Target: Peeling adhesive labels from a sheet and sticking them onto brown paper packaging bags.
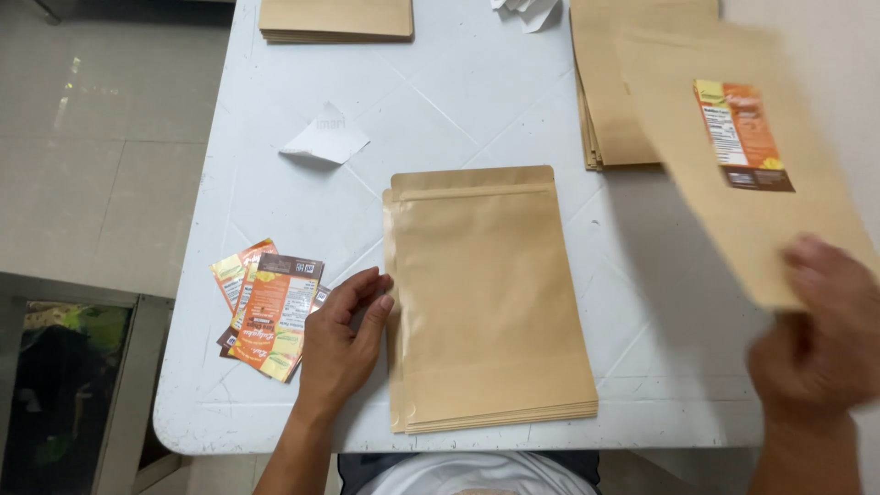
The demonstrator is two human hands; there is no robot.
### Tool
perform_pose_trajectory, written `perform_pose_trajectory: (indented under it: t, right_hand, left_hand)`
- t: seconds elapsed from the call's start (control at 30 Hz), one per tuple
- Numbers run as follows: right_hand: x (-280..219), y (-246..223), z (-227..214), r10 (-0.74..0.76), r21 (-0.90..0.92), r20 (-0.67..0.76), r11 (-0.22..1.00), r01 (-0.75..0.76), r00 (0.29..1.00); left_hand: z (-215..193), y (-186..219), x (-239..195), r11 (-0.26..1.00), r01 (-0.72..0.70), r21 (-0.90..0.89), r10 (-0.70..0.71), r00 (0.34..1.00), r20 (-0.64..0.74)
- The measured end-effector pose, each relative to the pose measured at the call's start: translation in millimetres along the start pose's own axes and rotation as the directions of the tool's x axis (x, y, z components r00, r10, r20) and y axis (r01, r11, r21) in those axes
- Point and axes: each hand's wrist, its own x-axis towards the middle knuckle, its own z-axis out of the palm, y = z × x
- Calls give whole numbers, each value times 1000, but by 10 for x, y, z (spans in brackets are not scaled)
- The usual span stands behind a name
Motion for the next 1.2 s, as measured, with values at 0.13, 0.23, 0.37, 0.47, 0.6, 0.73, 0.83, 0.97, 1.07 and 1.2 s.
perform_pose_trajectory:
  t: [0.13,0.23,0.37,0.47,0.6,0.73,0.83,0.97,1.07,1.2]
  right_hand:
    - [-401,291,665,-87,470,165,882,-1,982]
    - [-708,250,794,-33,409,321,906,-107,947]
    - [-786,153,723,-49,421,364,899,-118,930]
    - [-841,152,697,31,305,509,928,-213,860]
    - [-939,197,741,47,322,495,918,-233,867]
    - [-960,161,756,53,314,398,930,-191,916]
    - [-924,142,723,63,335,366,922,-194,928]
    - [-780,-7,672,64,386,305,904,-185,950]
    - [-437,-356,519,75,420,299,885,-202,951]
    - [14,-1022,382,-9,582,308,793,-181,951]
  left_hand:
    - [-20,18,-20,998,-54,42,54,998,14]
    - [-141,118,-82,999,18,49,-18,1000,-1]
    - [-522,98,-81,991,-72,115,96,972,-212]
    - [-900,12,11,897,-29,440,212,903,-373]
    - [-1059,83,120,774,245,584,-149,967,-208]
    - [-1024,325,204,744,417,522,-384,906,-178]
    - [-1060,284,263,745,410,526,-368,910,-188]
    - [-1116,-123,281,727,245,642,-155,969,-194]
    - [-1071,83,175,784,-71,616,210,965,-156]
    - [-757,511,55,813,-323,485,327,942,79]
